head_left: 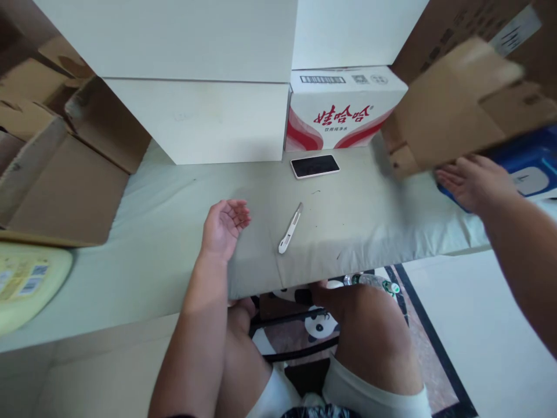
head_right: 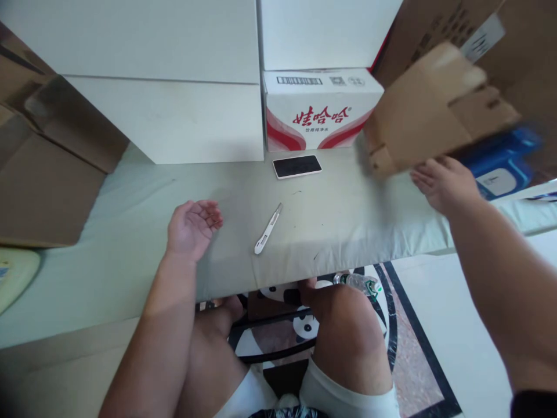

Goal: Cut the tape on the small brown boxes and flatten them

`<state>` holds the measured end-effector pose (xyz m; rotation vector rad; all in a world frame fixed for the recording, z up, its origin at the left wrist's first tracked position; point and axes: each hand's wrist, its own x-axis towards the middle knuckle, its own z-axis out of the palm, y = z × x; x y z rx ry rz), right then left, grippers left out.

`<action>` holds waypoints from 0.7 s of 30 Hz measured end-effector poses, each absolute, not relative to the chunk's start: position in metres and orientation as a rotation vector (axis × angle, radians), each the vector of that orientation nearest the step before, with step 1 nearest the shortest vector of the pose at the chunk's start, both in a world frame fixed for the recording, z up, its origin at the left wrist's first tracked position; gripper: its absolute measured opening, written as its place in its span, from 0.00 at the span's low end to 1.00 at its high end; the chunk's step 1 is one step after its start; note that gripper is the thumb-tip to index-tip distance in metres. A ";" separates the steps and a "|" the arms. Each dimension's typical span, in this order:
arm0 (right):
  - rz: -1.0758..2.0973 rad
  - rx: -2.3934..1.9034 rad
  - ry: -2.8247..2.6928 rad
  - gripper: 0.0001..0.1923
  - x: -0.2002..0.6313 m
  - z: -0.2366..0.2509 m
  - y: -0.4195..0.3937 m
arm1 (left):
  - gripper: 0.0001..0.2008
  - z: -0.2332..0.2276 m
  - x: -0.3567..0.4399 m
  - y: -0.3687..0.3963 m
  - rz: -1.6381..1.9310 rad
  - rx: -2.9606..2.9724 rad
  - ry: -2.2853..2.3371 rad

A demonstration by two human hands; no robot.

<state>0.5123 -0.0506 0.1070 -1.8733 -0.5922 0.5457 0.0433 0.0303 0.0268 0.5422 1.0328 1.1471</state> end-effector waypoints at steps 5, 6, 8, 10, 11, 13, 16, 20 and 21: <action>0.903 -1.856 -0.582 0.02 0.482 0.100 -0.006 | 0.17 0.027 0.036 0.035 1.186 0.553 1.031; 0.952 -1.858 -0.596 0.02 0.473 0.093 -0.011 | 0.17 0.027 0.035 0.036 1.200 0.550 1.033; 1.009 -1.881 -0.617 0.01 0.457 0.080 -0.024 | 0.18 0.029 0.034 0.037 1.230 0.542 1.027; 1.033 -1.918 -0.632 0.02 0.447 0.072 -0.036 | 0.18 0.031 0.035 0.036 1.259 0.527 1.008; 1.043 -1.938 -0.646 0.03 0.444 0.071 -0.040 | 0.18 0.032 0.035 0.035 1.271 0.517 0.998; 1.058 -1.991 -0.701 0.03 0.438 0.073 -0.045 | 0.17 0.035 0.035 0.031 1.294 0.496 0.976; 1.080 -2.076 -0.857 0.06 0.423 0.082 -0.046 | 0.17 0.039 0.028 0.026 1.365 0.460 0.943; 1.120 -2.055 -1.184 0.13 0.379 0.089 -0.031 | 0.17 0.045 0.013 0.022 1.560 0.367 0.932; 1.127 -2.024 -1.282 0.14 0.363 0.087 -0.025 | 0.17 0.046 0.009 0.021 1.614 0.330 0.933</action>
